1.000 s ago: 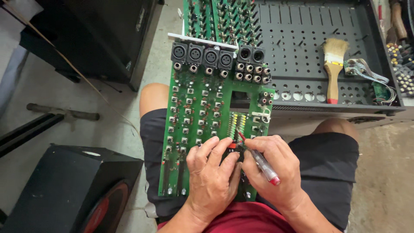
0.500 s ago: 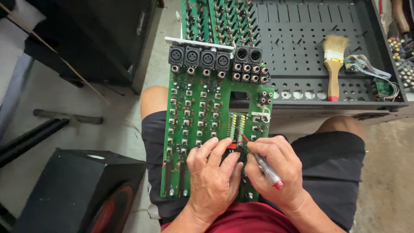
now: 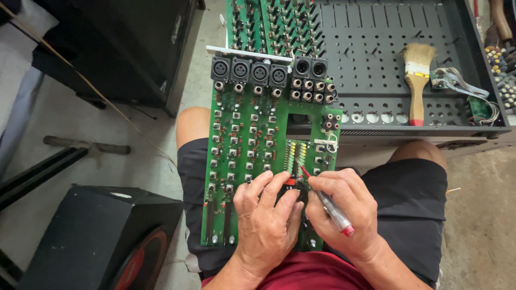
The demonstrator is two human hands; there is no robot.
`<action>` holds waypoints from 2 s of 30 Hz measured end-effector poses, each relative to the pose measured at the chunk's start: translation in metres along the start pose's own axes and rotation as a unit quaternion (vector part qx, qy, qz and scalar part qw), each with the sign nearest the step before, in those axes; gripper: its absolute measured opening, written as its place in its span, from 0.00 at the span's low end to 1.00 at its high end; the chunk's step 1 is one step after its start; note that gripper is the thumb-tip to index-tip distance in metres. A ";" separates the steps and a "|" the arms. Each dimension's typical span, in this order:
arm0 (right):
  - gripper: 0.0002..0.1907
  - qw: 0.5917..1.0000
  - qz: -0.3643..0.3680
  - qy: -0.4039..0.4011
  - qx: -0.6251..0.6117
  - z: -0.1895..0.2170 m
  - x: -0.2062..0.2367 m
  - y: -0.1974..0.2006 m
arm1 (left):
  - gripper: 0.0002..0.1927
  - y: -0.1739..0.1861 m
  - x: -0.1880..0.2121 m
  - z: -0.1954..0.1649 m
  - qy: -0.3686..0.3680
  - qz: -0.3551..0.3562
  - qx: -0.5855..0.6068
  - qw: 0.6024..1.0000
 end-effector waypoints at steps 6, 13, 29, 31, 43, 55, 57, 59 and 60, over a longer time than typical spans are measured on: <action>0.16 1.000 0.014 -0.003 0.003 0.000 0.000 0.000 | 0.16 0.001 0.000 0.001 0.002 0.005 0.003 1.000; 0.16 1.000 0.011 -0.003 -0.001 0.000 -0.001 0.001 | 0.16 0.001 0.000 0.000 0.000 0.003 0.004 1.000; 0.17 0.999 0.030 0.008 0.013 0.000 -0.002 -0.001 | 0.16 0.001 0.000 0.001 -0.001 0.003 0.002 1.000; 0.18 0.999 0.038 0.015 0.019 0.001 -0.004 -0.001 | 0.16 0.001 0.000 0.001 -0.001 0.003 0.000 1.000; 0.17 1.000 0.021 0.012 0.011 0.001 -0.002 0.003 | 0.16 0.001 0.000 0.000 -0.003 0.002 -0.005 1.000; 0.18 0.999 0.031 0.023 0.026 0.000 -0.003 0.001 | 0.16 0.000 0.000 0.000 0.002 0.002 -0.001 1.000; 0.17 0.999 0.029 0.021 0.028 0.001 -0.003 0.000 | 0.16 0.000 0.001 0.001 0.002 0.004 0.001 1.000; 0.17 0.999 0.029 0.025 0.036 0.001 -0.004 -0.001 | 0.16 -0.001 0.001 0.001 0.002 0.005 0.000 1.000; 0.17 0.998 0.029 0.027 0.040 0.001 -0.004 -0.001 | 0.16 -0.001 0.001 0.001 0.002 0.004 -0.001 1.000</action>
Point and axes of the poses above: each hand's wrist, its own x-axis away from the middle knuckle, its own y-axis out of the back of the hand, z = x × y, the point moved 2 cm from there along -x, towards the middle knuckle, and after that the axes turned 11 degrees about z, right-handed, at the moved point
